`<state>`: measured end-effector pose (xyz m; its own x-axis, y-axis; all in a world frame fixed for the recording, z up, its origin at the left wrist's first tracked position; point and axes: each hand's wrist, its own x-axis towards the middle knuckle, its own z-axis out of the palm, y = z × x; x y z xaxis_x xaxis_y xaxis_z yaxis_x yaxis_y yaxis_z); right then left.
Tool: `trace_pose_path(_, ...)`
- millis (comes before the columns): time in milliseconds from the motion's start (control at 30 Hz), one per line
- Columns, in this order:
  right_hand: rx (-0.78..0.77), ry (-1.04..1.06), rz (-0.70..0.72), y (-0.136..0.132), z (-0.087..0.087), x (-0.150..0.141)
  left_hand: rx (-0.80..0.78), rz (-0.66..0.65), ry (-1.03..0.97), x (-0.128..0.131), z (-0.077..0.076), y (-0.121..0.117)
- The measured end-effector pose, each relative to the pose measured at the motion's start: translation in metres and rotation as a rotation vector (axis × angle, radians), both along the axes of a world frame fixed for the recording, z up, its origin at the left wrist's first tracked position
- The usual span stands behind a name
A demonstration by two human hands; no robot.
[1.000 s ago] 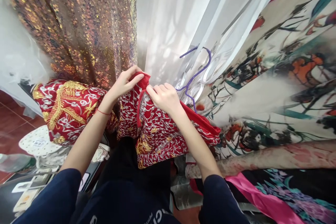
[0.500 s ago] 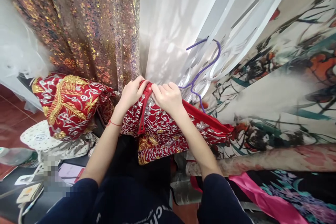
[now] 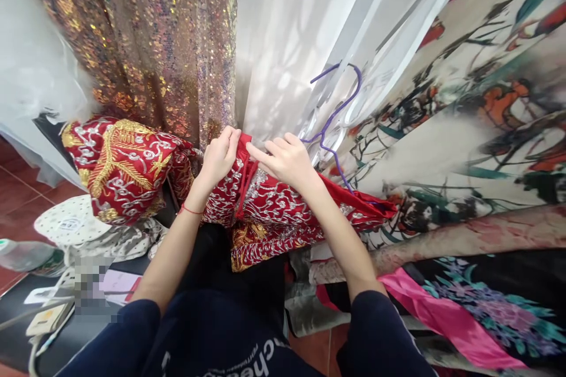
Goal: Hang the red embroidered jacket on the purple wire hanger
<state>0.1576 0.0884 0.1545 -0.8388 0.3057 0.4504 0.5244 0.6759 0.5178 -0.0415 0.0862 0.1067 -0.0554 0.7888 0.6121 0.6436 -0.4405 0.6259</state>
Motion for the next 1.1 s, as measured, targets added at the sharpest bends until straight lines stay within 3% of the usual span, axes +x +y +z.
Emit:
trace_pose_path(167, -0.013, -0.095, 0.121, 0.004, 0.0, -0.004, -0.032, -0.011, 0.02, -0.001, 0.003, -0.005)
trace_pose_path(267, -0.092, -0.045, 0.182, -0.001, 0.004, -0.009, -0.053, 0.019, 0.074, -0.002, 0.004, -0.008)
trace_pose_path(367, -0.178, 0.119, 0.181, -0.015, 0.019, -0.012, -0.083, 0.039, 0.119, -0.002, 0.005, -0.01)
trace_pose_path(467, -0.348, 0.349, 0.068, -0.026, 0.039, -0.014, -0.105, 0.053, 0.141, -0.002, 0.005, -0.012)
trace_pose_path(567, -0.58, 0.561, 0.075, -0.017, 0.052, -0.021, -0.099, 0.055, 0.144, -0.002, 0.002, -0.011)
trace_pose_path(633, -0.633, 0.645, 0.151, -0.002, 0.052, -0.028, -0.083, 0.053, 0.131, -0.003, 0.0, -0.009)
trace_pose_path(733, -0.572, 0.698, 0.164, 0.018, 0.044, -0.039, -0.084, 0.068, 0.136, -0.003, -0.001, -0.009)
trace_pose_path(800, -0.54, 0.686, 0.122, 0.017, 0.04, -0.043, -0.106, 0.079, 0.171, -0.003, -0.001, -0.01)
trace_pose_path(933, -0.529, 0.571, 0.128, -0.021, 0.036, -0.037, -0.123, 0.08, 0.178, -0.002, 0.002, -0.011)
trace_pose_path(1000, -0.438, 0.531, 0.103, -0.046, 0.032, -0.029, -0.111, 0.064, 0.16, -0.002, 0.002, -0.011)
trace_pose_path(1100, -0.201, 0.499, -0.11, -0.074, 0.021, -0.012, -0.09, 0.049, 0.144, 0.0, 0.002, -0.01)
